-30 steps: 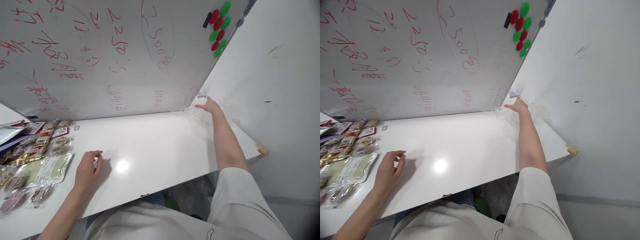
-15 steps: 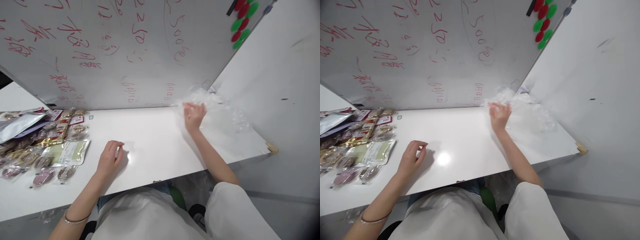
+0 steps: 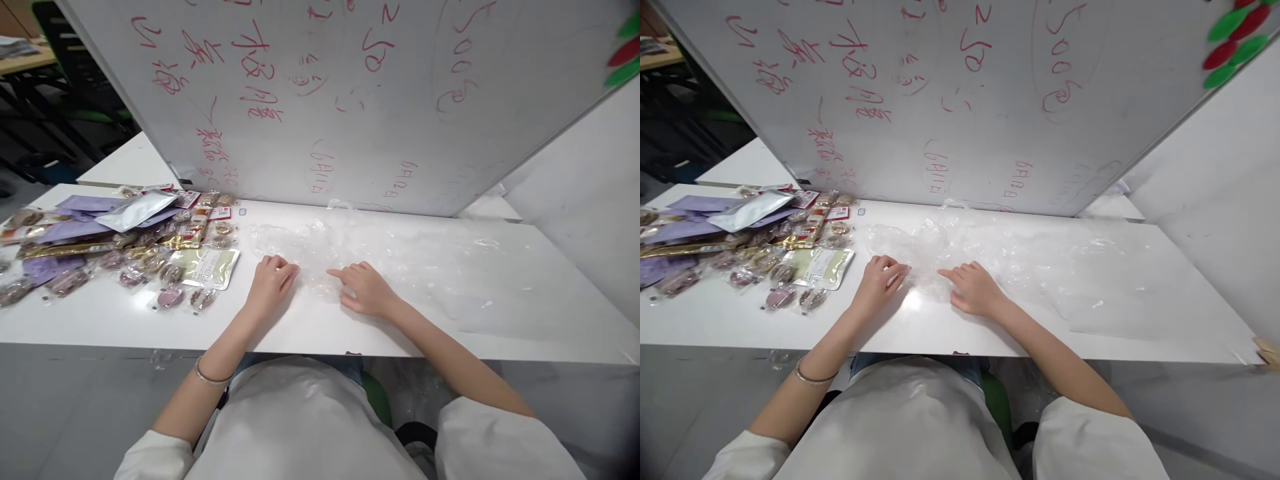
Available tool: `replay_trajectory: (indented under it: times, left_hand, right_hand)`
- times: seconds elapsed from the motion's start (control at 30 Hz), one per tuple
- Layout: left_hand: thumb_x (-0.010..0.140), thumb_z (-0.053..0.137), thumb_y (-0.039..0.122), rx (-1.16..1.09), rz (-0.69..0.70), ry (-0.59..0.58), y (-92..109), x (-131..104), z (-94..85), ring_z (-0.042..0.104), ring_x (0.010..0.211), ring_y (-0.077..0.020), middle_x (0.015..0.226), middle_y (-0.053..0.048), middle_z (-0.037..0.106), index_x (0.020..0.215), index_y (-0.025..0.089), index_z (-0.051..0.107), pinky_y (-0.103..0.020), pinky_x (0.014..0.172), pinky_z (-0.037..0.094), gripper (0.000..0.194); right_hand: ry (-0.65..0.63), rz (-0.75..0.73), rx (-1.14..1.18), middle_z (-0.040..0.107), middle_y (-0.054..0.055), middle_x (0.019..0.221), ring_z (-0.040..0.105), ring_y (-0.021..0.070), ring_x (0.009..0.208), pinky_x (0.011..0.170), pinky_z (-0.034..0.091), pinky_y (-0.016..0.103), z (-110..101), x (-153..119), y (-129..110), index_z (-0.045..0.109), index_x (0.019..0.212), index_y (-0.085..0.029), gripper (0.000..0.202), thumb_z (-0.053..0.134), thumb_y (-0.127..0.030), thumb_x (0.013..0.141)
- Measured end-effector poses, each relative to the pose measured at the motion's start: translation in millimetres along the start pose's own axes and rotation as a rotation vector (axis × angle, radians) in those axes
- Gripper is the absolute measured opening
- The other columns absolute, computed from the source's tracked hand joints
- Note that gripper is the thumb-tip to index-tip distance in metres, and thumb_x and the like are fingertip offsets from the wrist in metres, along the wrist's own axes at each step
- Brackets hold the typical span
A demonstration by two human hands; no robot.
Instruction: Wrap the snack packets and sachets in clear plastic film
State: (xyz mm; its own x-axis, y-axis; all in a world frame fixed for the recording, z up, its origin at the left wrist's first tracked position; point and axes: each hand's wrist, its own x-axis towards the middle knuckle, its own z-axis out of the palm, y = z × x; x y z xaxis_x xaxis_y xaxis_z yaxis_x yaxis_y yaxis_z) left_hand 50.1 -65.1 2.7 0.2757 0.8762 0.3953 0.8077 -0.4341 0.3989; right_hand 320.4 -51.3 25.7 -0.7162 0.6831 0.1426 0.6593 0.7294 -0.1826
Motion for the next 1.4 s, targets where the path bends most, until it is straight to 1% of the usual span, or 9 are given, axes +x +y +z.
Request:
replay_trajectory:
  times: [0.23, 0.4, 0.53, 0.73, 0.83, 0.93, 1.1, 1.3, 1.4]
  left_hand:
    - [0.100, 0.045, 0.024, -0.205, 0.060, 0.214, 21, 3, -23.3, 0.054, 0.121, -0.0250, 0.112, -0.007, 0.066, 0.095, 0.022, 0.063, -0.046, 0.102, 0.040, 0.018]
    - [0.102, 0.045, 0.035, -0.752, -0.166, 0.444, 33, 18, -50.8, 0.066, 0.072, -0.0124, 0.077, 0.003, 0.061, 0.095, 0.022, 0.050, -0.033, 0.081, 0.056, 0.016]
    - [0.096, 0.055, 0.040, -1.222, -0.362, 0.460, 37, 36, -71.8, 0.054, 0.043, -0.0078, 0.060, 0.010, 0.043, 0.090, 0.024, 0.044, -0.022, 0.047, 0.053, 0.021]
    - [0.094, 0.059, 0.031, -1.588, -0.524, 0.227, 53, 54, -90.9, 0.040, 0.032, -0.0030, 0.055, 0.011, 0.032, 0.079, 0.021, 0.042, -0.013, 0.030, 0.037, 0.025]
    - [0.097, 0.055, 0.024, -1.750, -0.594, 0.198, 60, 58, -106.0, 0.035, 0.031, -0.0009, 0.053, 0.011, 0.031, 0.072, 0.020, 0.037, -0.010, 0.025, 0.023, 0.031]
    - [0.102, 0.042, 0.018, -1.793, -0.643, 0.257, 55, 59, -122.2, 0.029, 0.027, 0.0001, 0.052, 0.010, 0.034, 0.069, 0.019, 0.035, -0.011, 0.022, 0.011, 0.033]
    - [0.100, 0.046, 0.018, -1.593, -0.720, 0.269, 34, 58, -116.9, 0.032, 0.027, 0.0006, 0.059, 0.008, 0.050, 0.082, 0.019, 0.049, -0.012, 0.024, 0.012, 0.019]
    - [0.094, 0.056, 0.027, -1.454, -0.738, 0.154, 16, 63, -72.2, 0.042, 0.033, -0.0040, 0.061, 0.007, 0.055, 0.089, 0.021, 0.053, -0.014, 0.031, 0.029, 0.010]
    - [0.095, 0.054, 0.025, -1.433, -0.740, 0.217, 10, 69, -67.8, 0.045, 0.033, -0.0050, 0.063, 0.006, 0.057, 0.089, 0.021, 0.052, -0.015, 0.031, 0.031, 0.008]
  right_hand:
    - [0.340, 0.344, -0.203, 0.061, 0.007, 0.079, 0.057, 0.0222, 0.079, 0.082, 0.041, 0.042, -22, -7, 23, 0.072, 0.110, -0.020, 0.033, 0.045, -0.028, 0.093]
    - [0.562, 0.573, -0.316, 0.061, 0.014, 0.112, 0.052, 0.0318, 0.115, 0.108, 0.027, 0.060, -51, -9, 33, 0.068, 0.119, -0.021, 0.039, 0.040, -0.017, 0.091]
    - [0.508, 0.467, 0.020, 0.045, 0.013, 0.147, 0.035, 0.0353, 0.139, 0.116, 0.015, 0.065, -60, -8, 29, 0.037, 0.150, -0.024, 0.063, 0.051, -0.037, 0.090]
    - [0.320, 0.256, 0.592, 0.020, 0.012, 0.163, 0.029, 0.0345, 0.146, 0.112, 0.032, 0.059, -20, 22, -12, -0.021, 0.155, -0.032, 0.128, 0.069, -0.069, 0.071]
    - [0.198, 0.369, 0.408, 0.027, 0.018, 0.159, 0.034, 0.0358, 0.142, 0.112, 0.031, 0.057, 14, 38, -11, -0.001, 0.159, -0.023, 0.121, 0.075, -0.059, 0.071]
    - [0.104, 0.458, 0.228, 0.059, 0.016, 0.134, 0.053, 0.0340, 0.124, 0.105, 0.037, 0.052, 23, 37, 17, 0.045, 0.143, -0.020, 0.069, 0.066, -0.044, 0.082]
    - [0.316, 0.643, -0.220, 0.064, 0.018, 0.107, 0.057, 0.0340, 0.105, 0.093, 0.038, 0.051, -29, 2, 77, 0.063, 0.117, -0.013, 0.040, 0.052, -0.016, 0.078]
    - [0.204, 0.555, -0.216, 0.056, 0.009, 0.099, 0.054, 0.0300, 0.102, 0.098, 0.036, 0.055, -81, -14, 104, 0.065, 0.113, -0.023, 0.039, 0.058, -0.039, 0.077]
    - [0.369, 0.483, -0.245, 0.058, 0.011, 0.105, 0.054, 0.0289, 0.108, 0.107, 0.029, 0.058, -95, -3, 106, 0.069, 0.091, -0.023, 0.027, 0.049, -0.041, 0.087]
